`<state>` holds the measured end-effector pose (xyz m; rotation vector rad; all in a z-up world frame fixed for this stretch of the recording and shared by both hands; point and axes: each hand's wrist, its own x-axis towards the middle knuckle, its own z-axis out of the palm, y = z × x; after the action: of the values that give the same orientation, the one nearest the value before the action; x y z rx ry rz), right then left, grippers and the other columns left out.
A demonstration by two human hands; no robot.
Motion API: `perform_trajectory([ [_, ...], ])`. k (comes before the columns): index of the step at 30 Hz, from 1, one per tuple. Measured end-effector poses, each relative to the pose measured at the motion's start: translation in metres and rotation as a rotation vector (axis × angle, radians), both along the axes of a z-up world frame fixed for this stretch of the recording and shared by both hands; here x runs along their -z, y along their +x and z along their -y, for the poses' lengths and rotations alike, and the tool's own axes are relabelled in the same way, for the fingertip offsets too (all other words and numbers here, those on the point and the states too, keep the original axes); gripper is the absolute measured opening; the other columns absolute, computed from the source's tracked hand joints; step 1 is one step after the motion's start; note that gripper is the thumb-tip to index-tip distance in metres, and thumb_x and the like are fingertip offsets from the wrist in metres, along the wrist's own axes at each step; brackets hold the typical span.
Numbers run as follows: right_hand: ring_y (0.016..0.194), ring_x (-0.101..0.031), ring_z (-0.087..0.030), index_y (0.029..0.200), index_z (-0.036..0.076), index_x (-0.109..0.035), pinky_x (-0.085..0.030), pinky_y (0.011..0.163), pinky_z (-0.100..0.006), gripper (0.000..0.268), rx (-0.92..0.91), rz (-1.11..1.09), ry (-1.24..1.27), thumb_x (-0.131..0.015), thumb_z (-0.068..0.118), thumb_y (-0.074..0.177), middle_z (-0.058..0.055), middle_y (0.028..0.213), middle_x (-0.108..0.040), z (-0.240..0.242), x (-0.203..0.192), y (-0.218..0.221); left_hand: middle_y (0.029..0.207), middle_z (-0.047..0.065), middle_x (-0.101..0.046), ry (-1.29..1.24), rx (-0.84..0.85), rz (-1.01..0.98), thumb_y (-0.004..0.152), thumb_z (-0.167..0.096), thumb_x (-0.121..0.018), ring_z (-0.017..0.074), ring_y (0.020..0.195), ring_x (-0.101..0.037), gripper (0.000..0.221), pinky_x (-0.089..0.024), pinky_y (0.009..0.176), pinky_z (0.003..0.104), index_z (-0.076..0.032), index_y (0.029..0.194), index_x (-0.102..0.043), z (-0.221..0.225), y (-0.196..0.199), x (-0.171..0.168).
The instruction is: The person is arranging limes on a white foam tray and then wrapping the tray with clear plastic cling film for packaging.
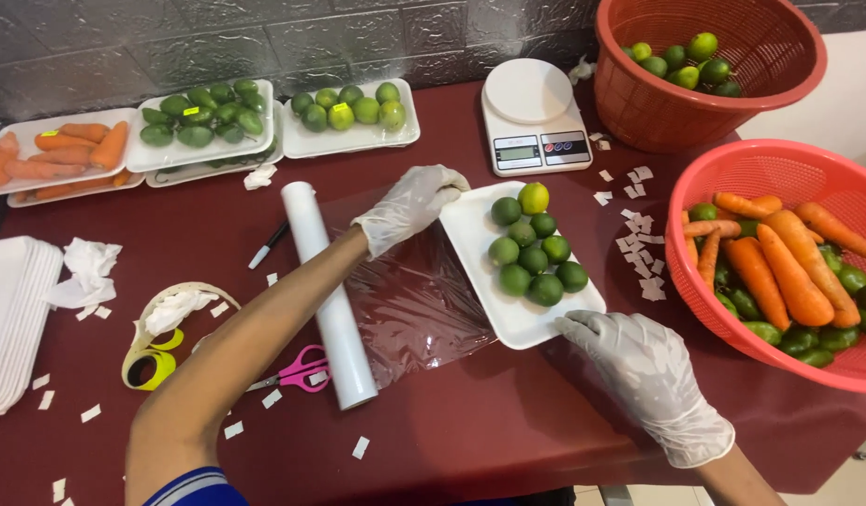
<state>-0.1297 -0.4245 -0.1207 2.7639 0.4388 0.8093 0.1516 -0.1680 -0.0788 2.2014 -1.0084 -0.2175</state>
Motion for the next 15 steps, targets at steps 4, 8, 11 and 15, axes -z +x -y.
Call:
perform_trajectory([
  [4,0.056,-0.050,-0.022,0.121,0.040,-0.066,-0.047,0.050,-0.039,0.049,-0.061,0.004,-0.006,-0.069,0.015,0.080,0.012,0.082,-0.060,-0.023,-0.010,0.011,0.090,0.003,-0.070,-0.041,-0.029,0.044,0.087,-0.022,-0.049,0.0218,0.086,-0.063,0.029,-0.043,0.082,0.036,-0.014,0.098,-0.074,-0.024,0.012,0.020],
  [8,0.063,-0.052,-0.021,0.127,0.029,-0.062,-0.049,0.056,-0.038,0.063,-0.181,-0.022,-0.033,-0.071,0.010,0.068,0.010,0.092,-0.059,-0.033,-0.002,0.016,0.091,0.001,-0.072,-0.104,-0.022,0.020,0.088,-0.022,-0.052,0.0184,0.088,-0.064,0.025,-0.044,0.084,0.034,-0.014,0.097,-0.074,-0.038,0.009,0.024],
  [11,0.065,-0.054,-0.020,0.127,0.027,-0.062,-0.050,0.056,-0.038,0.062,-0.182,-0.036,-0.054,-0.067,0.005,0.069,0.009,0.091,-0.059,-0.034,0.004,0.015,0.095,0.002,-0.073,-0.090,-0.040,-0.001,0.088,-0.022,-0.053,0.0190,0.092,-0.065,0.025,-0.045,0.087,0.034,-0.014,0.101,-0.074,-0.040,0.012,0.031],
  [15,0.069,-0.057,-0.021,0.129,0.025,-0.058,-0.052,0.055,-0.041,0.067,-0.167,-0.146,-0.017,-0.077,0.016,0.065,0.008,0.098,-0.060,-0.033,0.002,0.012,0.100,0.004,-0.074,-0.076,-0.042,-0.003,0.089,-0.020,-0.051,0.0223,0.096,-0.067,0.029,-0.046,0.090,0.035,-0.012,0.105,-0.074,-0.040,0.013,0.034],
])
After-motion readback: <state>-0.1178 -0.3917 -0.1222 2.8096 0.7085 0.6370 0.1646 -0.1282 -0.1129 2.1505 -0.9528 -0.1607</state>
